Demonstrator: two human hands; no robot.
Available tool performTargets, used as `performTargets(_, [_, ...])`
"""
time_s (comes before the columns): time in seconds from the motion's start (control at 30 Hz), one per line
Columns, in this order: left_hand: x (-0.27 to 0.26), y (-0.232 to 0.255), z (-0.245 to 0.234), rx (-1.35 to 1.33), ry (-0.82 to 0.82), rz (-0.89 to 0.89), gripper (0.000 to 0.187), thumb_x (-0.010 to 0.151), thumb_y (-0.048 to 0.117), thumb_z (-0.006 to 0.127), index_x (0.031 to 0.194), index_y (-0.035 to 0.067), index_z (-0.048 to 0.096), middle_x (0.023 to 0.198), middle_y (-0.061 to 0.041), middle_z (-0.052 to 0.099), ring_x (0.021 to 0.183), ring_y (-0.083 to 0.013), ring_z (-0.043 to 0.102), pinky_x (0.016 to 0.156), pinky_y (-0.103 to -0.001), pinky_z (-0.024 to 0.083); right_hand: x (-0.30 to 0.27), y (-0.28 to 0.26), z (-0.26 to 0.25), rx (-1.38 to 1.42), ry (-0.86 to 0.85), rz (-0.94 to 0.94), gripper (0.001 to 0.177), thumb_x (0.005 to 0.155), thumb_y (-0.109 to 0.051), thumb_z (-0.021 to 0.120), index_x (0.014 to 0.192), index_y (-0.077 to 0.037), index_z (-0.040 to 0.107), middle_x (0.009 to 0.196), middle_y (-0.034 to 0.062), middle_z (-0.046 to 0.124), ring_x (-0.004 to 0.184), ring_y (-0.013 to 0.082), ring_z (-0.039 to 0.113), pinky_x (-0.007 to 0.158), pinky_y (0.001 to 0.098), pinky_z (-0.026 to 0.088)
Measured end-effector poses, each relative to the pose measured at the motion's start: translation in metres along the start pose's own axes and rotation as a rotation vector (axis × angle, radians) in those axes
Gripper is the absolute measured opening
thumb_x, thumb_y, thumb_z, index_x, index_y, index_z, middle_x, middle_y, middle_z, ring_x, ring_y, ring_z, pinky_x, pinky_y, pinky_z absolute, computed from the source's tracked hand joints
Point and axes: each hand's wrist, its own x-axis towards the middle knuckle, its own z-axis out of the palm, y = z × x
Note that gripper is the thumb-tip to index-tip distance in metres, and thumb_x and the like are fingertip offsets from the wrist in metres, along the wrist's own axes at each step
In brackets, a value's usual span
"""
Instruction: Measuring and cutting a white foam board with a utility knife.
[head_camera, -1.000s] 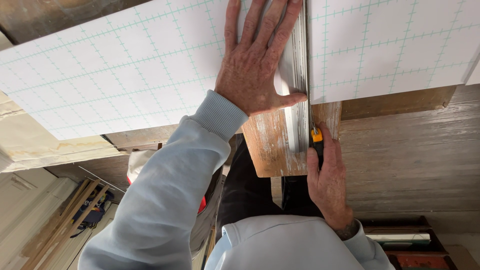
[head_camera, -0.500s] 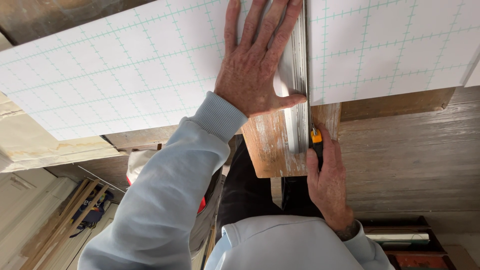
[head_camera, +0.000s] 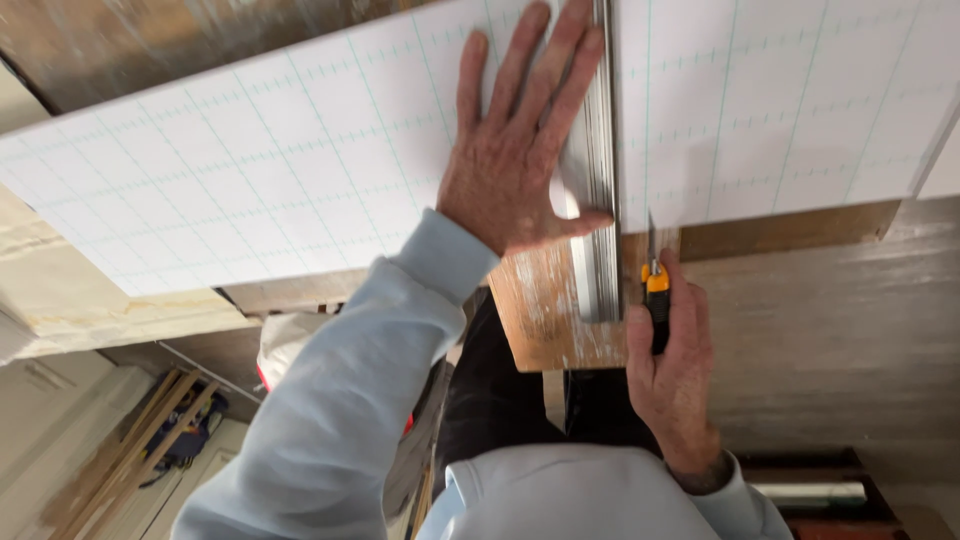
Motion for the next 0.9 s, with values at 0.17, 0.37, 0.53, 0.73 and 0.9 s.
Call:
performTargets(0.17, [-0.004, -0.002, 0.012, -0.193, 0.18, 0.067, 0.158, 0.055, 0.082, 0.091, 0.166, 0.011, 0.004, 0.173, -0.011, 0.004, 0.163, -0.0345, 0.005, 0.134, -0.065, 0.0, 0.069, -0.042, -0.013, -0.014, 0.004, -0.042, 0.054, 0.104, -0.012, 0.059, 0.154, 0.0, 0.042, 0.126, 0.0241, 0.057, 0.109, 0.0366, 0.062, 0.09, 0.0438, 0.053])
performTargets(0.37, [-0.001, 0.0, 0.003, -0.259, 0.175, 0.038, 0.154, 0.056, 0.082, 0.087, 0.166, 0.012, 0.005, 0.174, -0.009, 0.007, 0.163, -0.0328, 0.007, 0.134, -0.065, 0.001, 0.121, -0.066, -0.005, -0.037, 0.025, -0.212, 0.052, 0.111, -0.011, 0.059, 0.16, -0.002, 0.043, 0.14, 0.0208, 0.053, 0.123, 0.035, 0.062, 0.1, 0.0444, 0.055])
performTargets(0.53, [-0.001, -0.002, 0.002, -0.284, 0.164, 0.034, 0.147, 0.061, 0.083, 0.084, 0.166, 0.012, 0.008, 0.173, -0.01, 0.008, 0.162, -0.0335, 0.01, 0.132, -0.065, 0.003, 0.13, -0.071, 0.003, -0.007, 0.047, -0.183, 0.049, 0.114, -0.012, 0.056, 0.161, -0.004, 0.043, 0.146, 0.0197, 0.048, 0.128, 0.0339, 0.062, 0.103, 0.0415, 0.058])
performTargets(0.73, [0.001, -0.001, -0.009, -0.253, 0.066, -0.003, 0.142, 0.059, 0.077, 0.083, 0.165, 0.011, 0.014, 0.173, -0.009, 0.013, 0.162, -0.0328, 0.014, 0.132, -0.064, 0.007, 0.133, -0.075, 0.004, -0.055, 0.035, -0.155, 0.051, 0.112, -0.011, 0.056, 0.16, -0.003, 0.044, 0.143, 0.0202, 0.049, 0.124, 0.0342, 0.061, 0.1, 0.0427, 0.056])
performTargets(0.9, [0.001, -0.002, -0.005, -0.258, 0.09, 0.002, 0.141, 0.06, 0.076, 0.083, 0.165, 0.011, 0.015, 0.173, -0.009, 0.014, 0.162, -0.0323, 0.015, 0.132, -0.064, 0.008, 0.135, -0.077, 0.004, -0.07, 0.02, -0.12, 0.052, 0.109, -0.01, 0.056, 0.158, -0.002, 0.044, 0.141, 0.021, 0.048, 0.121, 0.0332, 0.063, 0.095, 0.0404, 0.059])
